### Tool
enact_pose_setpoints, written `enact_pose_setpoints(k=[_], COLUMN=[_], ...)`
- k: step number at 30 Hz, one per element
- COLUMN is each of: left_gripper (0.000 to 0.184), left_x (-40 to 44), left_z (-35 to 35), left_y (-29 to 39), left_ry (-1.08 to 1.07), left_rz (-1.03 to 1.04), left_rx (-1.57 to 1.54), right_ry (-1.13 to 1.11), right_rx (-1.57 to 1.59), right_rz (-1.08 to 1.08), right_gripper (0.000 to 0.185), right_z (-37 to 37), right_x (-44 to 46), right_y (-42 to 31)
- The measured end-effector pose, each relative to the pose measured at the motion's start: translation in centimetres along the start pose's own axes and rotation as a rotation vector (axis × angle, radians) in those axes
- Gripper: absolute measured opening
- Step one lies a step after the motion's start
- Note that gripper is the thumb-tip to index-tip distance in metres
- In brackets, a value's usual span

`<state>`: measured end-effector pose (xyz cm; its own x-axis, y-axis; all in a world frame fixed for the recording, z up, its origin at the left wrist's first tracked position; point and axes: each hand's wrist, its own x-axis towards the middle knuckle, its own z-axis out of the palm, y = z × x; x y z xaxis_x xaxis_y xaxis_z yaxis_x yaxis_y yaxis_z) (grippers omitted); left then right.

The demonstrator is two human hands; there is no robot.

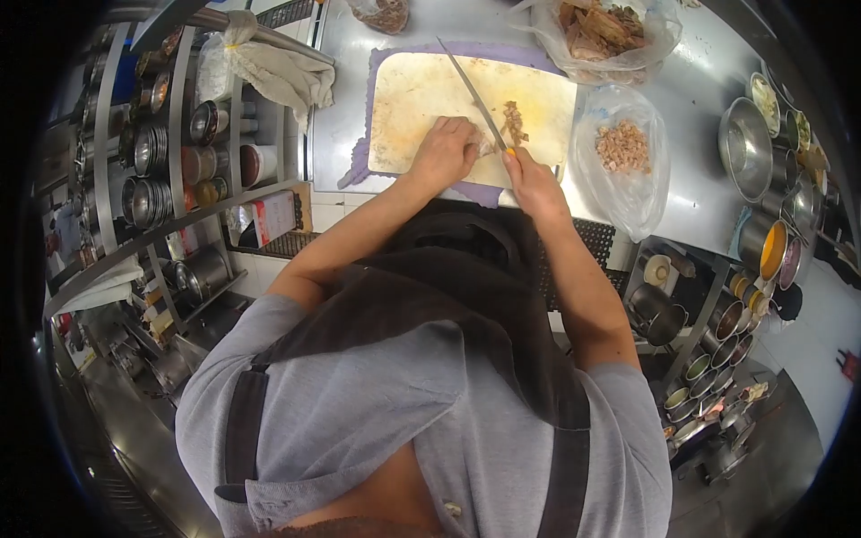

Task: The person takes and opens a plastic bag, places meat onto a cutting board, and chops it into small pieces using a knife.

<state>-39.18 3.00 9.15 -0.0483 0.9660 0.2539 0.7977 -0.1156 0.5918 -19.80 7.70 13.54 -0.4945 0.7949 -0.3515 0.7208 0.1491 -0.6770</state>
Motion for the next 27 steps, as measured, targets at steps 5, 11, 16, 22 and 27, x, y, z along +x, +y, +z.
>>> enact_pose_setpoints(k=[5,11,16,22,27], left_gripper=[0.016,0.017,0.017,0.014,0.019], left_x=[0.0,-0.2,-0.4,-0.1,0.0], left_z=[0.1,0.0,0.4,1.1,0.0], left_y=[-0.1,-0.3,-0.4,-0.6,-0.2], left_ry=[0.012,-0.011,0.002,0.001,-0.041], left_rz=[0.026,-0.002,0.019,0.054,0.014], left_rx=[-0.012,0.024,0.039,0.03,0.006], right_ry=[-0.033,-0.104,-0.103,-0.024,0.048], right_rx=[-0.069,-0.079,-0.093,-0.043,0.039], right_rz=[0.014,0.022,-0.024,-0.054,-0.106], right_gripper=[0.036,0.033,0.033,0.033,0.035], right_z=[-1.2,-2.0,-1.5,2.3,2.7], right_x=[-5.2,-8.3,-6.8,1.2,1.7], right_y=[1.9,1.4,1.3,0.3,0.0])
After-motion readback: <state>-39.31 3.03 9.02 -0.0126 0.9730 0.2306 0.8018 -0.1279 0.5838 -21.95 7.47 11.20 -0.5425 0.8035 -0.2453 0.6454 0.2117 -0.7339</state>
